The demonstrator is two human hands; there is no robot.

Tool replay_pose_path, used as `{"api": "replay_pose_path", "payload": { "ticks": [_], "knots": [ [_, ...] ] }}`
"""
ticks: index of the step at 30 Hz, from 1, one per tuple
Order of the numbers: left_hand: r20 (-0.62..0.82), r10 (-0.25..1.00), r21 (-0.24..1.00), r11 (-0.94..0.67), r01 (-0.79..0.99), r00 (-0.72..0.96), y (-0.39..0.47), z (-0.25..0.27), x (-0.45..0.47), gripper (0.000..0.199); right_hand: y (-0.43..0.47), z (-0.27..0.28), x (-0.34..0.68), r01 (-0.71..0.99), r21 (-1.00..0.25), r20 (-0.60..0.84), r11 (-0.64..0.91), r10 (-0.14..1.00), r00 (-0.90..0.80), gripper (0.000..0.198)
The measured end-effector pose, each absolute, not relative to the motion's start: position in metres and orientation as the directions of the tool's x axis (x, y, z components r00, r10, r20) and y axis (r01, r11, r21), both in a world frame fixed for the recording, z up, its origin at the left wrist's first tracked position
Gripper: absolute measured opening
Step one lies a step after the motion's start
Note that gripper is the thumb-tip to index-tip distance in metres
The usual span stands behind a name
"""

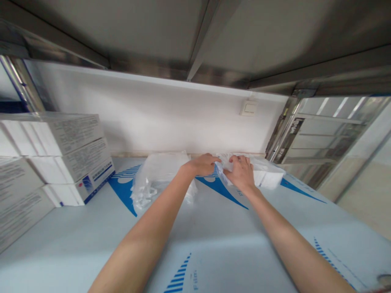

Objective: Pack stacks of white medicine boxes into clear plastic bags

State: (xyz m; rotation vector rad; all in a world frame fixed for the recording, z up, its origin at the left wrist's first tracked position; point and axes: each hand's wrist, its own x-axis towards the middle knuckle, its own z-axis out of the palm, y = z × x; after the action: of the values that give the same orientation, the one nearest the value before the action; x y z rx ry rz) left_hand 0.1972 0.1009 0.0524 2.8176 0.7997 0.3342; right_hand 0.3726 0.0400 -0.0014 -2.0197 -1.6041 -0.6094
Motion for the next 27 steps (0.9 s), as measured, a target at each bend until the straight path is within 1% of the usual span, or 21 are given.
{"api": "replay_pose_path", "payload": {
  "ticks": [3, 7, 12, 15, 17, 20, 22, 24, 26, 27],
  "knots": [
    [0.165, 0.556, 0.25, -0.823, 0.511, 0.815, 0.101, 0.053, 0.195, 0.054, 0.042, -0.004, 0.377, 0.98, -0.139, 0.602, -0.141, 0.774, 0.197, 0.028],
    [0.172, 0.563, 0.257, -0.818, 0.515, 0.809, 0.098, 0.056, 0.192, 0.055, 0.037, -0.002, 0.383, 0.988, -0.129, 0.58, -0.082, 0.802, 0.142, 0.023],
    [0.179, 0.555, 0.259, -0.823, 0.505, 0.812, 0.091, 0.062, 0.191, 0.055, 0.019, 0.012, 0.384, 0.988, -0.155, 0.475, 0.018, 0.878, 0.058, 0.016],
    [0.181, 0.547, 0.259, -0.828, 0.497, 0.818, 0.084, 0.068, 0.189, 0.057, 0.006, 0.021, 0.382, 0.987, -0.119, 0.437, 0.112, 0.898, -0.049, 0.013],
    [0.172, 0.517, 0.256, -0.845, 0.469, 0.839, 0.075, 0.073, 0.185, 0.058, -0.004, 0.026, 0.381, 0.981, -0.093, 0.421, 0.168, 0.9, -0.114, 0.013],
    [0.124, 0.472, 0.196, -0.874, 0.445, 0.873, 0.05, 0.08, 0.177, 0.067, -0.024, 0.029, 0.379, 0.973, -0.09, 0.386, 0.212, 0.908, -0.162, 0.012],
    [0.085, 0.511, 0.119, -0.857, 0.501, 0.855, 0.029, 0.084, 0.168, 0.067, -0.041, 0.032, 0.377, 0.965, -0.109, 0.366, 0.239, 0.912, -0.185, 0.012],
    [0.109, 0.501, 0.079, -0.865, 0.495, 0.858, 0.007, 0.087, 0.157, 0.066, -0.06, 0.038, 0.374, 0.948, -0.152, 0.348, 0.281, 0.913, -0.215, 0.014],
    [0.162, 0.424, 0.061, -0.905, 0.42, 0.891, -0.012, 0.088, 0.142, 0.063, -0.081, 0.046, 0.369, 0.921, -0.204, 0.292, 0.332, 0.918, -0.267, 0.016],
    [0.192, 0.364, 0.063, -0.931, 0.359, 0.912, -0.019, 0.088, 0.133, 0.063, -0.092, 0.05, 0.365, 0.908, -0.23, 0.259, 0.351, 0.921, -0.29, 0.018]
  ]
}}
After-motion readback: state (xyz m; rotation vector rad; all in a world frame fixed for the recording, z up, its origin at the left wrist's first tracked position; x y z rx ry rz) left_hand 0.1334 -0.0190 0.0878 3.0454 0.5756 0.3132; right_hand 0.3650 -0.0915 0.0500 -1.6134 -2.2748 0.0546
